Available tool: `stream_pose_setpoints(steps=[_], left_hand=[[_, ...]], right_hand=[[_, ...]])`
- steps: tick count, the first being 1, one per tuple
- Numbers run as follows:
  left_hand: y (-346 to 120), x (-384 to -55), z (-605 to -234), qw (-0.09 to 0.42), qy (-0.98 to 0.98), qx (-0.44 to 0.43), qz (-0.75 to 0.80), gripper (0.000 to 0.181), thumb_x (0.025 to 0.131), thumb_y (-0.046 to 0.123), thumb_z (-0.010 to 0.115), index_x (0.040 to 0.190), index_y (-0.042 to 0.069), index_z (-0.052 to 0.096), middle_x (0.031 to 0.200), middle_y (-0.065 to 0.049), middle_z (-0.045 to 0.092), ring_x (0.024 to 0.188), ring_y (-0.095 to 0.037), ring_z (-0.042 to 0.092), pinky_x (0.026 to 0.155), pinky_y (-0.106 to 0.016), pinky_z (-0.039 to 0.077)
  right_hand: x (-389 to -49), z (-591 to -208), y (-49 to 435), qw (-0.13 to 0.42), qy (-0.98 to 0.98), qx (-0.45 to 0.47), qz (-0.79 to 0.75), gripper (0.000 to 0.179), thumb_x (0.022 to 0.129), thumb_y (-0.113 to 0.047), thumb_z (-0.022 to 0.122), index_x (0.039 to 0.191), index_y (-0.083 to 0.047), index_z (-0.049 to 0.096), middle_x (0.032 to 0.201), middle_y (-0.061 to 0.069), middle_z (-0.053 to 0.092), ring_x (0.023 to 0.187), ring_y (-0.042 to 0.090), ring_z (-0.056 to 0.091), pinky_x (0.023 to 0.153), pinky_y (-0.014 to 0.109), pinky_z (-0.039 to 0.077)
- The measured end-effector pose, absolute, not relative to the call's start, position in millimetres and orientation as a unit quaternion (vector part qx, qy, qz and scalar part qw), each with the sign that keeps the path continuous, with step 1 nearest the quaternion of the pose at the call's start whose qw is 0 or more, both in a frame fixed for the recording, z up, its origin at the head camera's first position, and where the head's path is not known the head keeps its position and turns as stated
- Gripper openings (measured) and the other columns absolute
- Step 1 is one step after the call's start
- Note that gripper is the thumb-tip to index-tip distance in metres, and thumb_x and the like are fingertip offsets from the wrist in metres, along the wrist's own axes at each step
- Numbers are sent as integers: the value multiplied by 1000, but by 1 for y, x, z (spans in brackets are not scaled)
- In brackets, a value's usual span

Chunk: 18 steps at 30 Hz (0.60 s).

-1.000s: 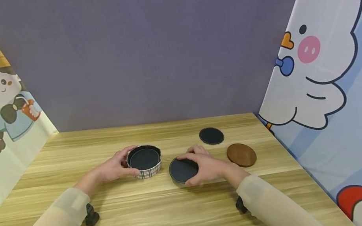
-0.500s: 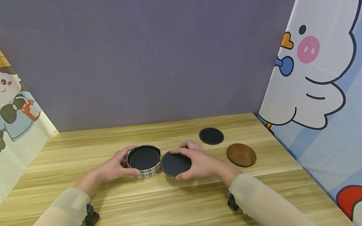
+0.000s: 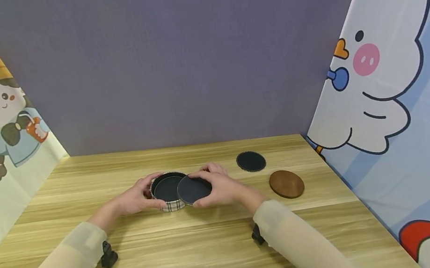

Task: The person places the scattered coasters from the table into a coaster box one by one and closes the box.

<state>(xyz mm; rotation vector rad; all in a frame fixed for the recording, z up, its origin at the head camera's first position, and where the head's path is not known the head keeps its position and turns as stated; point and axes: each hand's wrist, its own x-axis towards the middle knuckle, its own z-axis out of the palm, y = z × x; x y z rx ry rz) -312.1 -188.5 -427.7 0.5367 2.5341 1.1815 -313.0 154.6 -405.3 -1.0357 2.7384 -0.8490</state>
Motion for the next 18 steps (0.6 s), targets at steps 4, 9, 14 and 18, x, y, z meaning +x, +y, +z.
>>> stream_pose_setpoints(steps=[4,9,14,18], left_hand=[[-188,-313,-428,154,874,188,420,111,94,43,90,176,17,21,150,-29,33,123,-31,65,105,-44,51],[-188,-313,-426,158,875,187,418,111,94,44,89,176,18,20,152,-30,32,128,-34,65,107,-46,51],[-188,-313,-425,157,879,187,410,112,93,49,89,176,20,21,152,-30,32,131,-37,63,109,-49,50],[-189,-312,-425,158,879,197,405,112,93,53,87,176,18,19,151,-29,31,131,-39,63,107,-46,52]], right_hand=[[-319,-406,144,51,900,-334,-276,88,85,-56,87,163,-37,53,160,6,43,147,32,37,117,57,36],[-326,-407,129,46,902,-332,-273,87,85,-58,86,163,-35,54,161,8,44,146,33,38,118,58,35],[-332,-408,114,46,904,-331,-265,87,87,-59,85,164,-34,53,162,9,44,146,34,39,119,59,35],[-335,-410,104,50,905,-335,-258,85,89,-60,83,164,-35,52,163,7,43,146,32,39,118,58,35]])
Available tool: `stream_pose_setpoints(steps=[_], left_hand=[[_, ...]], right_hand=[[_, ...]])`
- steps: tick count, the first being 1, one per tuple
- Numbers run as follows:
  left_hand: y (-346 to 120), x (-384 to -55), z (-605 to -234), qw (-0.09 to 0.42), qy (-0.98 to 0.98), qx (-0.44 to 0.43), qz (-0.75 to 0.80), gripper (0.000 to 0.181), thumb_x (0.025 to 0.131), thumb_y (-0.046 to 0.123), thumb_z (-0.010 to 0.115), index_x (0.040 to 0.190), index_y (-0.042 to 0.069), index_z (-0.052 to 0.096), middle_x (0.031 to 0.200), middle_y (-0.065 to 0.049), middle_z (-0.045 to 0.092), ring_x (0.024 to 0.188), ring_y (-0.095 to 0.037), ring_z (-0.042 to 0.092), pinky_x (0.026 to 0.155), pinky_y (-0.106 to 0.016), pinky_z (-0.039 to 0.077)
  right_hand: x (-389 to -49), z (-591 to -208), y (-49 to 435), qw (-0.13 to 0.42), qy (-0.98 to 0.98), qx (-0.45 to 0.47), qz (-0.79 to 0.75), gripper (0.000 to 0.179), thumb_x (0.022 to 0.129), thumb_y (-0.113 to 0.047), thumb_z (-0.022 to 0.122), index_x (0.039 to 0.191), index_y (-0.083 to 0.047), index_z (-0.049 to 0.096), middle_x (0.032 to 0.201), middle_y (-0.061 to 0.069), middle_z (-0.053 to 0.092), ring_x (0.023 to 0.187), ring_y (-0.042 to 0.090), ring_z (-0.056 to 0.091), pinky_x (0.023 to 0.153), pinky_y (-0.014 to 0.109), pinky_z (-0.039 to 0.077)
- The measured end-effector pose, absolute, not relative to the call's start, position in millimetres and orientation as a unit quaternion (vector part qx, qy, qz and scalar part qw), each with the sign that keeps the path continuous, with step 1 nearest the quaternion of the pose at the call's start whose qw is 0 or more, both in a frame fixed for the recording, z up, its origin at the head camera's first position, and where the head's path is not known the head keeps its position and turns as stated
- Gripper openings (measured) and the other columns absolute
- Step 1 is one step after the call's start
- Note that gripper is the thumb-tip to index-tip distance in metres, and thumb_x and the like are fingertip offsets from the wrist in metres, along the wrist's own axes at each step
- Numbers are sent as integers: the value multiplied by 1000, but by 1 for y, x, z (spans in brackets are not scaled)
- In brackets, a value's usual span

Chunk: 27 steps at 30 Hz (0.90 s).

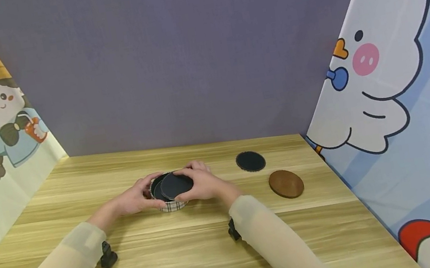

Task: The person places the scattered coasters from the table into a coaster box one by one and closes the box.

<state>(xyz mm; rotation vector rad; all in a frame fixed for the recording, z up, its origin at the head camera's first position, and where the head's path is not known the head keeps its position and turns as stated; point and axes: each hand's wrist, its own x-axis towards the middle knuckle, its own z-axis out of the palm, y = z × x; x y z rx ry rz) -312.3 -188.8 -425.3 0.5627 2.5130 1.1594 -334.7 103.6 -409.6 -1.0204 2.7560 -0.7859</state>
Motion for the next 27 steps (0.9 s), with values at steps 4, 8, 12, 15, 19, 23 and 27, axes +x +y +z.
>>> stream_pose_setpoints(steps=[4,8,12,15,19,23,27], left_hand=[[-190,-312,-426,165,874,207,408,114,94,55,85,176,17,17,150,-30,28,128,-37,64,99,-40,55],[-190,-313,-427,174,870,204,414,115,93,57,85,177,19,15,151,-29,27,127,-36,65,94,-36,56],[-190,-312,-426,176,869,195,418,113,94,55,86,176,21,16,152,-28,27,128,-37,64,94,-37,56],[-189,-312,-425,177,869,187,422,111,94,52,86,176,23,17,153,-27,27,129,-36,64,97,-40,56],[-189,-312,-425,179,870,182,422,110,95,50,86,176,23,18,153,-27,28,129,-36,63,98,-42,56],[-189,-312,-425,179,869,183,423,110,95,50,86,176,23,18,152,-27,28,129,-36,63,99,-42,56],[-188,-312,-424,176,874,185,414,110,95,52,86,176,24,18,151,-26,29,129,-35,64,99,-41,56]], right_hand=[[-336,-411,95,60,903,-340,-257,84,91,-60,82,165,-34,51,164,7,43,148,32,37,119,58,34],[-337,-412,90,68,902,-340,-257,84,92,-59,83,165,-34,51,165,7,42,149,32,37,120,59,34],[-337,-411,86,75,902,-338,-259,84,93,-59,83,166,-33,50,167,6,41,151,33,36,121,59,34],[-338,-410,85,80,900,-339,-263,84,93,-58,84,166,-33,50,168,6,41,153,33,36,122,59,34],[-338,-410,84,85,898,-340,-266,84,93,-59,83,166,-34,50,170,5,40,155,31,35,124,59,33],[-338,-412,85,88,899,-336,-267,84,94,-61,82,167,-35,48,171,4,39,156,30,33,125,59,33],[-338,-413,86,88,898,-337,-267,84,95,-61,81,167,-35,47,172,4,39,158,30,31,128,59,29]])
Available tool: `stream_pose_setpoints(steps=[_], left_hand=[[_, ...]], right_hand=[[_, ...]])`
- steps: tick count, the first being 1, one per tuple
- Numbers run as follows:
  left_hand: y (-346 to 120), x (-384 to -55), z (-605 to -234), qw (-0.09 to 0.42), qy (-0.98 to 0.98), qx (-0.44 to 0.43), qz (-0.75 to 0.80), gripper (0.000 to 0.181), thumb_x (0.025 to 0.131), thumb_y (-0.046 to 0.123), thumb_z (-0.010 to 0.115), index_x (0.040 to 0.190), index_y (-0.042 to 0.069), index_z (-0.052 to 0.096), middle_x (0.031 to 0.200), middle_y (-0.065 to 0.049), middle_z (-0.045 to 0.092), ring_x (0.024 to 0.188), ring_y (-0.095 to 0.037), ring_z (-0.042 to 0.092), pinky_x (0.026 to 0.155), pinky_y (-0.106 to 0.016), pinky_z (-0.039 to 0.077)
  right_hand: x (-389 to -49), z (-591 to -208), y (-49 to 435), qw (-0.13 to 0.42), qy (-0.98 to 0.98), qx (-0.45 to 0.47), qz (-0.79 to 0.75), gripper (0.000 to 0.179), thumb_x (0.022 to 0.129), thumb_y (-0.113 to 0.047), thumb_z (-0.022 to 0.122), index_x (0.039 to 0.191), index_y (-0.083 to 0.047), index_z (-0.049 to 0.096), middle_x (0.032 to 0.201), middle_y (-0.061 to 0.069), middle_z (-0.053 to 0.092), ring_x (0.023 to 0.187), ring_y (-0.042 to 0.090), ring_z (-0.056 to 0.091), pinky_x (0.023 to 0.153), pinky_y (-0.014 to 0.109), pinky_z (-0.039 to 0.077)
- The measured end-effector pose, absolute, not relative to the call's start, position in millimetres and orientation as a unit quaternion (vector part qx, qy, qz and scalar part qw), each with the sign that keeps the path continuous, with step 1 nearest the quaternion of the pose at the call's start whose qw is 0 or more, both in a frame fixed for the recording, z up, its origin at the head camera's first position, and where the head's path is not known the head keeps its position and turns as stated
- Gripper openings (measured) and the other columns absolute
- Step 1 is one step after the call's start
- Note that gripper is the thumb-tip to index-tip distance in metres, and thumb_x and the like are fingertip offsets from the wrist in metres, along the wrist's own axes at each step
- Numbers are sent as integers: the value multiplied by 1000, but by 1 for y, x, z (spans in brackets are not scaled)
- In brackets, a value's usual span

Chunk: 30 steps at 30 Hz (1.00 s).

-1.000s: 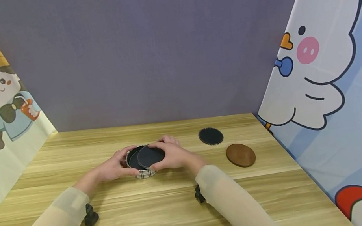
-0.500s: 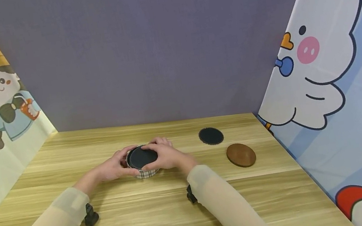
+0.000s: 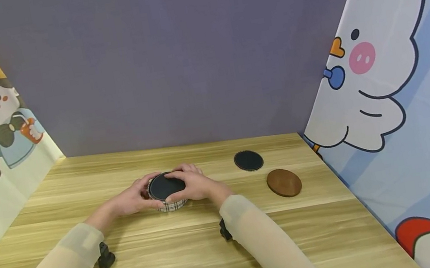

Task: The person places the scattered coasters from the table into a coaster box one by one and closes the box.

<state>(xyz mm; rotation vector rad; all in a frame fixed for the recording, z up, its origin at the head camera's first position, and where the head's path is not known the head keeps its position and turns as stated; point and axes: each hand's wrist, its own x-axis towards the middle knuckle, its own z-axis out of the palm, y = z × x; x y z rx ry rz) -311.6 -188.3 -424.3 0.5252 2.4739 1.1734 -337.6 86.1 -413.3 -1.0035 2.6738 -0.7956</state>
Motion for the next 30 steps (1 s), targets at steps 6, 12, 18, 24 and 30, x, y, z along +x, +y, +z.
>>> stream_pose_setpoints(steps=[6,12,18,24,30], left_hand=[[-189,-311,-423,177,874,192,410,110,96,52,85,176,22,16,152,-28,28,129,-37,64,97,-40,56],[-188,-310,-423,183,866,190,424,108,96,47,86,176,22,18,155,-28,24,132,-38,63,101,-42,57],[-189,-310,-423,167,873,210,407,109,96,54,84,176,19,18,152,-32,27,132,-41,63,98,-37,56],[-191,-311,-424,157,881,216,391,112,94,59,84,175,19,19,148,-33,33,131,-44,64,98,-39,55],[-189,-311,-424,165,886,195,388,113,93,58,85,176,22,17,150,-30,33,133,-41,64,103,-45,55]], right_hand=[[-338,-414,85,87,899,-342,-259,84,96,-60,81,168,-35,46,173,4,38,159,29,31,130,59,27],[-339,-416,85,92,901,-339,-254,84,97,-62,79,169,-37,44,175,3,36,161,30,28,130,59,28],[-337,-415,86,95,901,-338,-253,84,97,-62,79,169,-37,44,176,4,34,162,31,27,129,60,29],[-336,-413,87,97,901,-337,-255,83,97,-61,79,168,-35,45,176,5,33,162,31,26,130,61,29],[-336,-412,86,102,902,-333,-256,84,97,-61,78,169,-33,45,178,5,31,164,31,24,131,62,28]])
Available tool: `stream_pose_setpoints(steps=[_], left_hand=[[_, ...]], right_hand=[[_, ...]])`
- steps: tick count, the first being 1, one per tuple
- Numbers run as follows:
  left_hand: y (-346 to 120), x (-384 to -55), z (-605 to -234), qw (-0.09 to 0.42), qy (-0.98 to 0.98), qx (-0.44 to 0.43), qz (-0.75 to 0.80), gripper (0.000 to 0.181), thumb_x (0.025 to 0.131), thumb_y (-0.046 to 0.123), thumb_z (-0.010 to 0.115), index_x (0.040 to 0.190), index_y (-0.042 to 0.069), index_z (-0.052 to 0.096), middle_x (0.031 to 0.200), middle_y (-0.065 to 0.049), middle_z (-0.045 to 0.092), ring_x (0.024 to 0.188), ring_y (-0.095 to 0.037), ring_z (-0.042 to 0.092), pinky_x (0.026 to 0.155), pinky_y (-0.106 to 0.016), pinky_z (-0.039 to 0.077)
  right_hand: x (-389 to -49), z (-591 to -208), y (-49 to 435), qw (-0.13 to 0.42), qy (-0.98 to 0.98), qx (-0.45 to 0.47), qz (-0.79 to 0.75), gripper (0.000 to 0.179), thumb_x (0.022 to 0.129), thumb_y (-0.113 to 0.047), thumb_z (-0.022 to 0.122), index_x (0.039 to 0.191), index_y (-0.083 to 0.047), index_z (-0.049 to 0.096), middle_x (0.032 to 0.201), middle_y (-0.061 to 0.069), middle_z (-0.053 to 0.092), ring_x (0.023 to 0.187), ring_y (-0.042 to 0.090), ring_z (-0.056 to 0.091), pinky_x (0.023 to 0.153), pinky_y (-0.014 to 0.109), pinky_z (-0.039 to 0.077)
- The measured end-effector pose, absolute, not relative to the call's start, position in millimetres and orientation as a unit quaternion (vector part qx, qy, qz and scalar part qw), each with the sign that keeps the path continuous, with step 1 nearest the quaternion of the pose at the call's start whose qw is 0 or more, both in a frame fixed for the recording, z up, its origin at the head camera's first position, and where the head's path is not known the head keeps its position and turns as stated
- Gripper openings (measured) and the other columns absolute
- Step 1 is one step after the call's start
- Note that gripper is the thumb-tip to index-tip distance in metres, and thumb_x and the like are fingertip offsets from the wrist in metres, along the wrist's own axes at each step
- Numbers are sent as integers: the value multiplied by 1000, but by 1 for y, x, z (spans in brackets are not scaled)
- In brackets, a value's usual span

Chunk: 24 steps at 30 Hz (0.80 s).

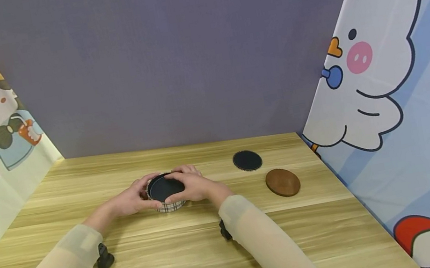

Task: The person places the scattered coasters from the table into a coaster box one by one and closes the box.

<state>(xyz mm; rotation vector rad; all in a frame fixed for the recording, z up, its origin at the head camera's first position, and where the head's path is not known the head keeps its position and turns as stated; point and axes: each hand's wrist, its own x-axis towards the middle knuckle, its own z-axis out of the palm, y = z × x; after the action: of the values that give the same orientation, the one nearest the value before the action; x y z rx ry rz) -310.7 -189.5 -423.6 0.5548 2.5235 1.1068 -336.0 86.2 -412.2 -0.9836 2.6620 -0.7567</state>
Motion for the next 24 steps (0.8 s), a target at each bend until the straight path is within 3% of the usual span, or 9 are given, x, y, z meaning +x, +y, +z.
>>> stream_pose_setpoints(steps=[12,15,18,21,24], left_hand=[[-188,-313,-428,161,879,190,405,111,94,49,88,176,23,19,151,-29,32,128,-35,66,103,-46,54],[-187,-313,-427,155,879,192,407,111,93,46,89,176,21,20,151,-30,34,128,-36,65,107,-50,52],[-187,-313,-427,149,882,186,406,111,92,45,91,176,21,22,150,-30,36,129,-37,64,110,-53,50],[-187,-313,-428,143,884,184,405,112,91,44,92,176,21,23,148,-30,38,128,-36,64,111,-55,49],[-188,-313,-429,141,884,183,407,112,91,42,93,175,20,23,148,-30,38,127,-36,64,111,-54,49]], right_hand=[[-334,-413,100,96,888,-328,-306,76,100,-57,77,165,-29,51,174,9,34,161,35,34,127,62,37],[-335,-414,112,86,882,-324,-332,70,104,-53,73,165,-26,51,167,11,40,149,34,48,119,58,47],[-338,-415,126,73,877,-325,-347,69,107,-46,73,166,-21,49,159,12,47,128,27,62,105,49,56],[-340,-415,140,61,878,-323,-348,68,107,-38,74,166,-18,48,154,13,55,110,19,65,94,41,58],[-341,-416,154,60,880,-322,-344,67,108,-34,75,166,-13,48,150,16,61,106,18,65,93,40,57]])
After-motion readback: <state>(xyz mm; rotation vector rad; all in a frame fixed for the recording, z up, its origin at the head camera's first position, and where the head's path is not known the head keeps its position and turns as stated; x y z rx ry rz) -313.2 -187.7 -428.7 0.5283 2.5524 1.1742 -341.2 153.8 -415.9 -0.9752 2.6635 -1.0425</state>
